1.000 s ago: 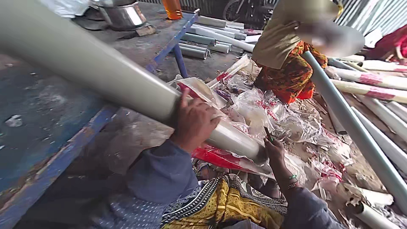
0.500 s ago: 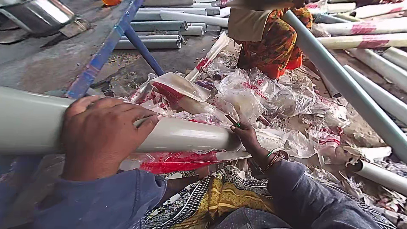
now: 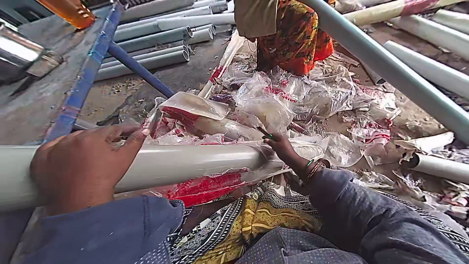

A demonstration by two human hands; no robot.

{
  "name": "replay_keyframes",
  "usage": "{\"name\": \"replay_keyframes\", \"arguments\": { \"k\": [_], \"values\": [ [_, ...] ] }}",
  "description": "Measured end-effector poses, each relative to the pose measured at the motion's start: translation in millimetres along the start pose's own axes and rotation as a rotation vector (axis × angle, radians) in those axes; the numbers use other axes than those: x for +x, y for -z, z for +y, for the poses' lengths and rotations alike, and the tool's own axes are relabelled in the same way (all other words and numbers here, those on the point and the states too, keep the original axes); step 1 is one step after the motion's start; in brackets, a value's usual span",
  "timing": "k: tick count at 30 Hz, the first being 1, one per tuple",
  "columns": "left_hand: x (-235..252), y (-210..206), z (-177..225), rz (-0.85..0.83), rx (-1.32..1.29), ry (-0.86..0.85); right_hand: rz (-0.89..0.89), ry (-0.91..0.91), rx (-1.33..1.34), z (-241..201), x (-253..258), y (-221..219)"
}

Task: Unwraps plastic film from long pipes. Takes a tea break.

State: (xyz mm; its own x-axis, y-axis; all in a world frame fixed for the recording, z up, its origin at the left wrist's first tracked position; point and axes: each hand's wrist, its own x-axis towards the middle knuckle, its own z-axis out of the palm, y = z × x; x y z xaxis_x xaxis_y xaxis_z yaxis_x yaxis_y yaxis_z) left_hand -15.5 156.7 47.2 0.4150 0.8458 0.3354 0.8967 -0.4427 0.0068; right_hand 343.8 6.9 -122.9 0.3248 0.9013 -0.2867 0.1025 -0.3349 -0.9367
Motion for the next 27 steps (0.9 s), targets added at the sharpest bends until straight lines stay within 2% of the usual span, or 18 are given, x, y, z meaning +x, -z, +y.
{"name": "replay_keyframes", "arguments": {
  "k": [3,5,7,10,14,17,20,27],
  "values": [
    [-2.3,-2.7,7.6,0.088,-0.104,-0.035,0.085,-0.053,-0.115,6.7,-18.5,40.6],
    [-8.6,4.8,44.3,0.084,-0.181,-0.134,0.134,-0.068,-0.172,9.9,-34.4,69.8],
    [-15.3,5.9,90.1,0.016,-0.230,-0.279,0.180,-0.077,-0.206,7.6,-56.3,91.5],
    [-22.8,-21.5,143.1,-0.130,-0.292,-0.525,0.230,-0.078,-0.188,-4.6,-94.5,106.8],
    [-30.8,-58.4,206.8,-0.415,-0.306,-0.689,0.258,-0.026,-0.102,-5.3,-126.0,99.8],
    [-22.4,-80.9,227.8,-0.619,-0.166,-0.694,0.208,-0.033,-0.105,2.2,-133.5,89.7],
    [-10.5,-94.7,234.4,-0.763,-0.059,-0.628,0.142,-0.079,-0.103,10.4,-136.3,84.0],
    [-2.4,-109.4,242.9,-0.859,-0.119,-0.479,0.074,-0.108,-0.146,28.2,-129.2,92.2]
  ]
}}
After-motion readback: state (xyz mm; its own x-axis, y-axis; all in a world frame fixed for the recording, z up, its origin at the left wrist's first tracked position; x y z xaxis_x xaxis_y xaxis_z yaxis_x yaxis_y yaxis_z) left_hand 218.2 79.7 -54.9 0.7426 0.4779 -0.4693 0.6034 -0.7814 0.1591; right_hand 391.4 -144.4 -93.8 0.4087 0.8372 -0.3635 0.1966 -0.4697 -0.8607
